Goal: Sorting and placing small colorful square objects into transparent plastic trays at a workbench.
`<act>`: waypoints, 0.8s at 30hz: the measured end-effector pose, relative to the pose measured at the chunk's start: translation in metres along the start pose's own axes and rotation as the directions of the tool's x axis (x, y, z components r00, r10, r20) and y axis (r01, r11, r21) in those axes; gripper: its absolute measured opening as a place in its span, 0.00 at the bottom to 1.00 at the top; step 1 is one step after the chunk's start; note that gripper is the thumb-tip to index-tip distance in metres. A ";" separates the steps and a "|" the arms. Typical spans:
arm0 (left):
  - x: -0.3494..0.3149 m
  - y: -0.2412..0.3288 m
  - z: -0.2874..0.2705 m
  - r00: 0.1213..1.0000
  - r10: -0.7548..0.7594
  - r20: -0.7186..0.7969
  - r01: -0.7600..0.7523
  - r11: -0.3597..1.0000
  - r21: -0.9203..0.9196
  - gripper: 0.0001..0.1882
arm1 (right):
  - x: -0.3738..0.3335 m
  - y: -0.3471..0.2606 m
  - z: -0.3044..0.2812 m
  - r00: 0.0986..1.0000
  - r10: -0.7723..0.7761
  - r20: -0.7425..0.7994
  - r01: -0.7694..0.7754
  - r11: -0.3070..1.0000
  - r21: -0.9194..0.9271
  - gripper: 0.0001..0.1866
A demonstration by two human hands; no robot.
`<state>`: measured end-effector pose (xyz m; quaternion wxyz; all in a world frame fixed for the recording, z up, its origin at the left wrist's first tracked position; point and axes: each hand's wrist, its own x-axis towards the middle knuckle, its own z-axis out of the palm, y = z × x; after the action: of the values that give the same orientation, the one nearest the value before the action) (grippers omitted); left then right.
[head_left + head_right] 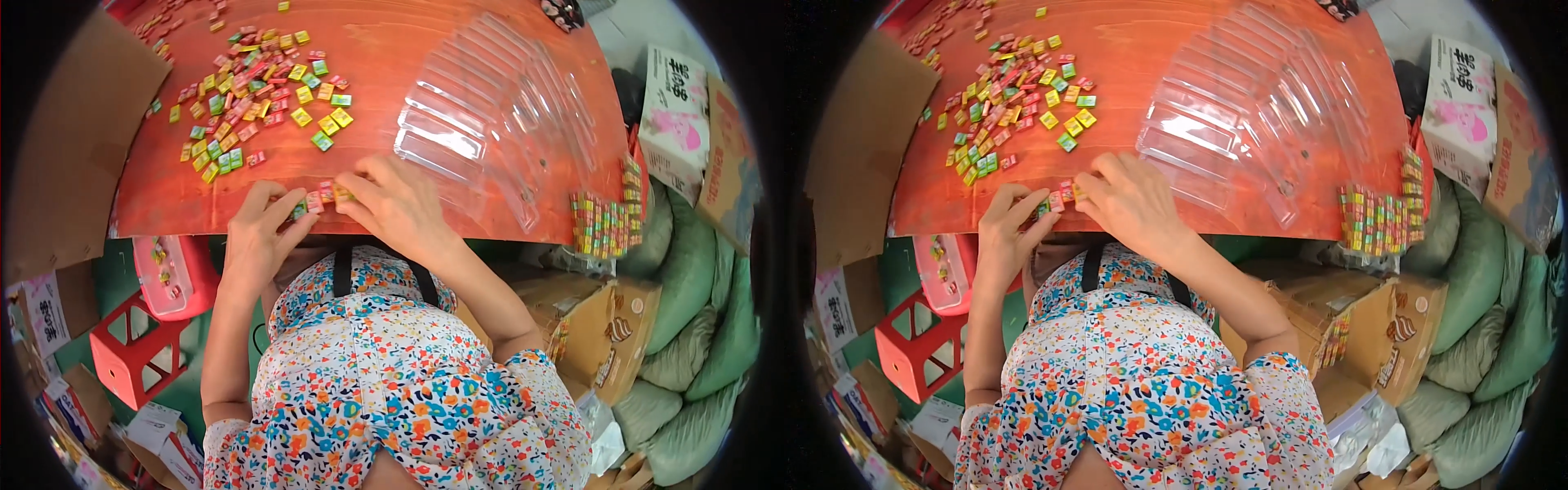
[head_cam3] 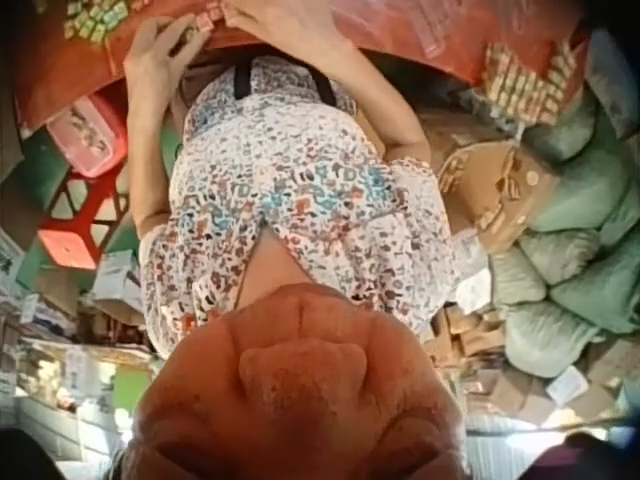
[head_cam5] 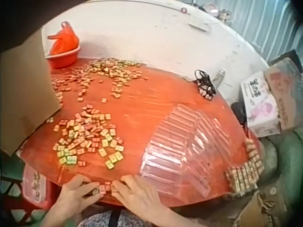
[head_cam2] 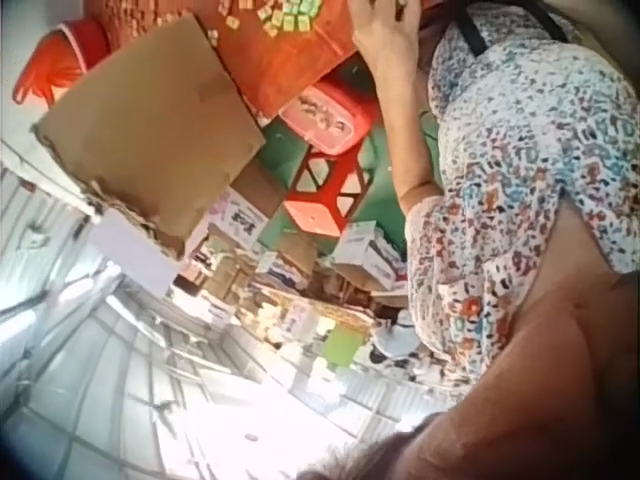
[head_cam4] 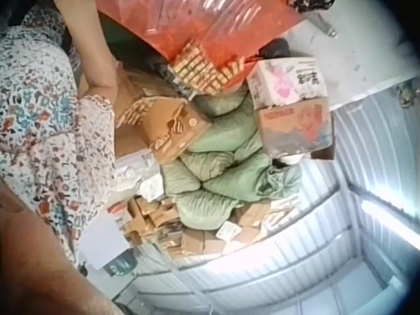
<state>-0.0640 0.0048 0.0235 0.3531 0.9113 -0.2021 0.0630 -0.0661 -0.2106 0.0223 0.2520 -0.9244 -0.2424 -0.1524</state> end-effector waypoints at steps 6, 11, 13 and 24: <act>0.050 0.037 0.040 0.939 0.338 0.069 -0.323 0.932 -0.166 0.10 | -0.047 0.017 -0.049 0.970 0.228 -0.079 -0.236 0.964 -0.126 0.16; 0.083 0.049 0.079 0.860 0.477 0.184 -0.438 0.873 -0.217 0.11 | -0.078 0.041 -0.058 0.892 0.443 -0.087 -0.452 0.878 -0.156 0.18; 0.084 0.049 0.087 0.829 0.509 0.232 -0.465 0.857 -0.220 0.13 | -0.085 0.045 -0.055 0.901 0.423 -0.100 -0.434 0.890 -0.139 0.19; 0.060 0.026 0.095 0.792 0.611 -0.014 -0.611 0.792 0.007 0.19 | -0.098 0.047 -0.047 0.953 0.225 -0.203 -0.265 0.944 -0.198 0.25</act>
<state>-0.0231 -0.0957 -0.0150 0.3146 0.7973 -0.4825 0.1805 -0.1311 -0.3083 0.0031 0.1844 -0.9524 -0.0829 -0.2279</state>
